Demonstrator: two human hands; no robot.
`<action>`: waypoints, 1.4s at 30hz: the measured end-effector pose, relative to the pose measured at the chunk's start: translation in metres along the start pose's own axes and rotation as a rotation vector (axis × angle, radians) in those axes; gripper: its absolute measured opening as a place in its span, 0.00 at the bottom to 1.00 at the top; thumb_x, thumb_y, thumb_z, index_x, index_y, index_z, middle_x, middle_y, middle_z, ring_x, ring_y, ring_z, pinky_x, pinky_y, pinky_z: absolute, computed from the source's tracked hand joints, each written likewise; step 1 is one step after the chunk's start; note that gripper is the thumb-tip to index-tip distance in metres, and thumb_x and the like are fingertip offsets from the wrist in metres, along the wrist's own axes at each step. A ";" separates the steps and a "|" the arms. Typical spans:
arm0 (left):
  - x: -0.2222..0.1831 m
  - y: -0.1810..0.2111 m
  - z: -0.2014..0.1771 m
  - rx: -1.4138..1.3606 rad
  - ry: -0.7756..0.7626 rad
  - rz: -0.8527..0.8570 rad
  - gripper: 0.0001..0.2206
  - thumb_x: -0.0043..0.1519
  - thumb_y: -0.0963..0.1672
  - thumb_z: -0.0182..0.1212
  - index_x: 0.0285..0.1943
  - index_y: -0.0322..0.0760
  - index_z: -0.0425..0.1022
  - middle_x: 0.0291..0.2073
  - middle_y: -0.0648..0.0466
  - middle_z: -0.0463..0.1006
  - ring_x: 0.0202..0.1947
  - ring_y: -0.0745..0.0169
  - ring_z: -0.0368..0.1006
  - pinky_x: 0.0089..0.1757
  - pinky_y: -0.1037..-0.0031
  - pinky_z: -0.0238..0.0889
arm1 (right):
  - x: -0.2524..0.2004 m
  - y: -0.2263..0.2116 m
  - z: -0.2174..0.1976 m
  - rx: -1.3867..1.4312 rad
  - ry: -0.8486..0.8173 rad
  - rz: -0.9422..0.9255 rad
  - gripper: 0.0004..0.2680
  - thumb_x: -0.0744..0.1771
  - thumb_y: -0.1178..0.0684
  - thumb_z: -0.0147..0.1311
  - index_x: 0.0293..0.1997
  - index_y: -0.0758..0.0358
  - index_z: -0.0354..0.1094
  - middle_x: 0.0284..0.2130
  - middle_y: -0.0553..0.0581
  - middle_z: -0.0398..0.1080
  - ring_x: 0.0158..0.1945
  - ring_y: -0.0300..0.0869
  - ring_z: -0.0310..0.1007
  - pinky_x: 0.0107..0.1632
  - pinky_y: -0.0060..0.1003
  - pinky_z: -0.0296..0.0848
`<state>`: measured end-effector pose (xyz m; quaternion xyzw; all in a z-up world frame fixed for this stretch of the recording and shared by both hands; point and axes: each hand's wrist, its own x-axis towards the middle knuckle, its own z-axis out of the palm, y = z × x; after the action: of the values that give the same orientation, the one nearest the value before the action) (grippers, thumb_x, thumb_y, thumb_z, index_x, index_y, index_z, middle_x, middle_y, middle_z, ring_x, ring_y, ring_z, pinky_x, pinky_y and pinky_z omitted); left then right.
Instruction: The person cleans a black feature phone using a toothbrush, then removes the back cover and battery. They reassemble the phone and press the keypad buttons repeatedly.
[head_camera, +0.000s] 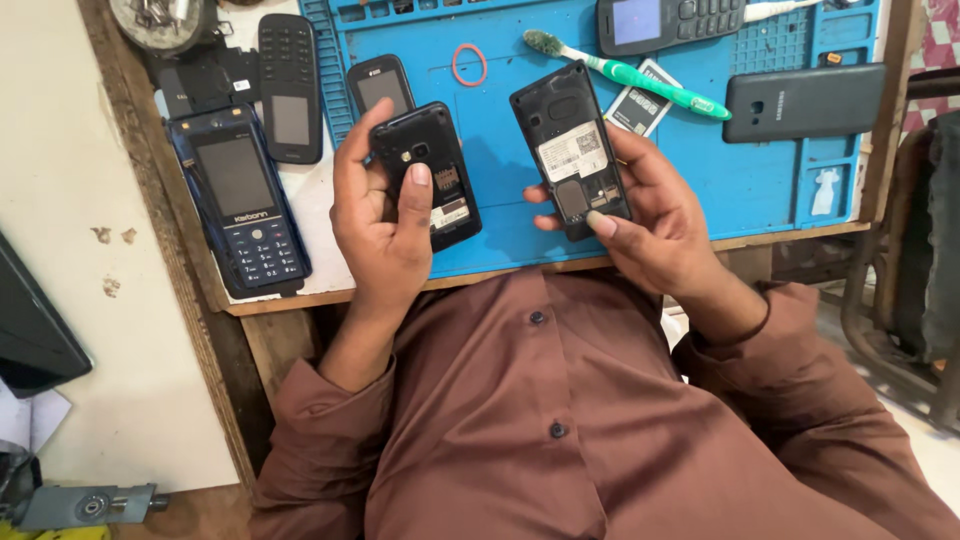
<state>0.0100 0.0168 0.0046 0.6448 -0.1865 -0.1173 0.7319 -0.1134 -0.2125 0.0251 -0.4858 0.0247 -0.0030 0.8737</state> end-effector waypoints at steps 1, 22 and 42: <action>0.000 0.000 0.000 -0.005 0.001 -0.004 0.20 0.78 0.40 0.55 0.76 0.28 0.54 0.54 0.44 0.79 0.52 0.68 0.76 0.54 0.81 0.69 | 0.000 -0.001 0.002 -0.012 0.004 0.004 0.24 0.72 0.65 0.47 0.79 0.64 0.40 0.71 0.67 0.56 0.71 0.62 0.66 0.71 0.61 0.73; -0.001 -0.001 0.002 0.018 0.017 -0.021 0.21 0.77 0.40 0.56 0.77 0.29 0.54 0.53 0.43 0.79 0.51 0.69 0.76 0.53 0.82 0.68 | -0.003 -0.002 -0.004 -0.060 -0.038 0.058 0.21 0.73 0.63 0.46 0.76 0.68 0.42 0.64 0.70 0.65 0.66 0.60 0.72 0.68 0.56 0.75; -0.002 -0.004 -0.001 0.064 -0.018 0.018 0.19 0.79 0.41 0.54 0.75 0.29 0.54 0.52 0.43 0.79 0.49 0.69 0.77 0.50 0.82 0.70 | -0.008 0.008 -0.015 0.104 -0.062 0.051 0.19 0.74 0.58 0.47 0.76 0.65 0.47 0.58 0.70 0.70 0.56 0.58 0.77 0.60 0.53 0.81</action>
<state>0.0092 0.0177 0.0000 0.6649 -0.2026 -0.1106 0.7104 -0.1221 -0.2211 0.0109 -0.4389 0.0098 0.0333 0.8979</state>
